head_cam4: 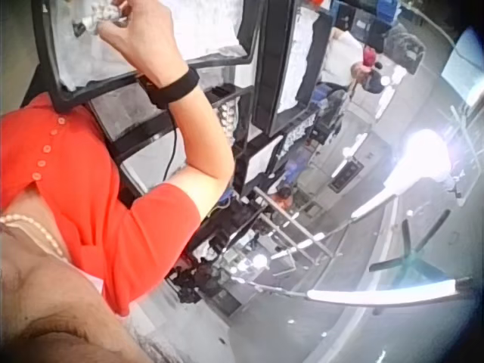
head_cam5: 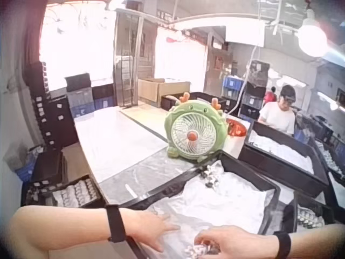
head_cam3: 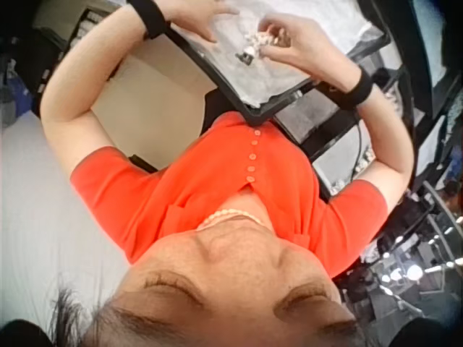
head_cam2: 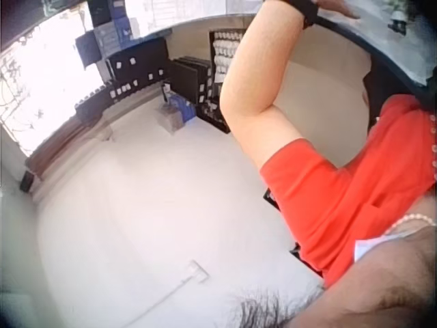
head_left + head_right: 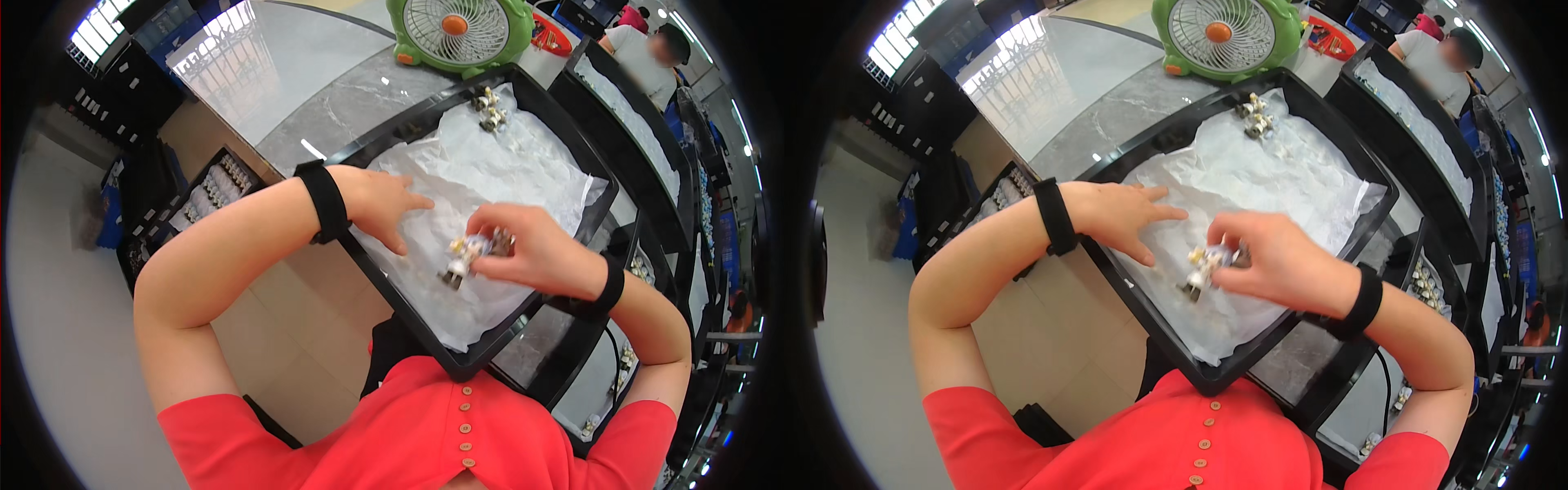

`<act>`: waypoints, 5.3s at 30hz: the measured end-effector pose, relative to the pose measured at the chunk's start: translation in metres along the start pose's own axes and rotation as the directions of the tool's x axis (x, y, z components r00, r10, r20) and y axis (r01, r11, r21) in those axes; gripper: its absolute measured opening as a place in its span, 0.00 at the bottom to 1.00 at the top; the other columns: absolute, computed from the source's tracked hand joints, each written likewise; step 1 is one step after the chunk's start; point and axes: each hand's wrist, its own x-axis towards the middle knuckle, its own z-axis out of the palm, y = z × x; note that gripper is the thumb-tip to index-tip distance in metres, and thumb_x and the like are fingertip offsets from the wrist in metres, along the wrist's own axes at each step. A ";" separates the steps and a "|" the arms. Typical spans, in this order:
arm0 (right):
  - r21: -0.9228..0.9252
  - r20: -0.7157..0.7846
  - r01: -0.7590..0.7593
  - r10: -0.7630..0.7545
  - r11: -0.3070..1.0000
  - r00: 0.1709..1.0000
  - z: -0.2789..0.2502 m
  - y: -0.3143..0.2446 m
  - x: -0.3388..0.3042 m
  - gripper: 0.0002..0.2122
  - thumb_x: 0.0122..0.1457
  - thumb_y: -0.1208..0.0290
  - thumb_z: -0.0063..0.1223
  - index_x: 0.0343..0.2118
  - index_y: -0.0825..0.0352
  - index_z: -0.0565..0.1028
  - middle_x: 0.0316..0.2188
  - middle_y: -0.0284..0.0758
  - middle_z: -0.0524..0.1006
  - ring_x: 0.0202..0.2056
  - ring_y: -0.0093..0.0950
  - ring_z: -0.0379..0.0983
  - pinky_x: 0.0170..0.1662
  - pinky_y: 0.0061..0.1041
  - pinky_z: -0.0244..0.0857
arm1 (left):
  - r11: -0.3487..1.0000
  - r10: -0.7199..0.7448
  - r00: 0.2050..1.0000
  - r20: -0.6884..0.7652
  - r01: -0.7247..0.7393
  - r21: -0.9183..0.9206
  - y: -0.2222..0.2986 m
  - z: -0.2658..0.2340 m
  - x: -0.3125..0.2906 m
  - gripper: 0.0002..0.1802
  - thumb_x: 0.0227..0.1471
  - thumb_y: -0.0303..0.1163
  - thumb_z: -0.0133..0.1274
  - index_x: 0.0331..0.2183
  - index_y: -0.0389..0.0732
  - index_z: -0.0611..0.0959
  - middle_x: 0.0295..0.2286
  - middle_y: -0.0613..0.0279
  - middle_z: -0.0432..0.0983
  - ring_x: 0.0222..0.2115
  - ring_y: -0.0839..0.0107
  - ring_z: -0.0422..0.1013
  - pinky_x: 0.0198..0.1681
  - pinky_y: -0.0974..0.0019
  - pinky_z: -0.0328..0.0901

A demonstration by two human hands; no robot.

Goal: The person unwraps small figurines from plastic packaging and arranges them in a black tray. They then pick up individual figurines and use a red tool to apply a substance to the base of each figure before placing them back into the tray.

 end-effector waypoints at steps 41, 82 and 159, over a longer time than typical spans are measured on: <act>0.018 0.402 -0.168 0.147 0.986 0.904 0.028 0.014 -0.041 0.16 0.45 0.65 0.61 0.32 0.73 0.75 0.27 0.44 0.77 0.30 0.37 0.75 0.34 0.28 0.68 | 0.990 0.076 0.957 0.279 -0.040 -0.133 0.098 0.019 0.049 0.19 0.40 0.41 0.61 0.34 0.39 0.84 0.21 0.55 0.78 0.19 0.66 0.75 0.24 0.64 0.69; -0.109 0.412 0.126 -0.070 0.986 0.908 0.045 0.010 -0.030 0.16 0.42 0.77 0.57 0.37 0.72 0.72 0.23 0.47 0.75 0.29 0.45 0.74 0.34 0.37 0.67 | 0.997 0.051 0.990 0.133 -0.059 0.057 0.068 0.007 0.027 0.17 0.45 0.40 0.59 0.35 0.38 0.82 0.32 0.51 0.78 0.35 0.55 0.74 0.38 0.59 0.67; 0.159 0.155 -0.022 -0.003 0.987 0.988 0.050 0.019 0.024 0.19 0.44 0.66 0.66 0.36 0.72 0.73 0.32 0.43 0.73 0.31 0.34 0.72 0.35 0.29 0.67 | 0.995 0.088 0.522 -0.848 -0.077 0.056 0.012 -0.106 0.179 0.14 0.43 0.26 0.48 0.35 0.36 0.82 0.31 0.46 0.77 0.32 0.51 0.74 0.38 0.58 0.69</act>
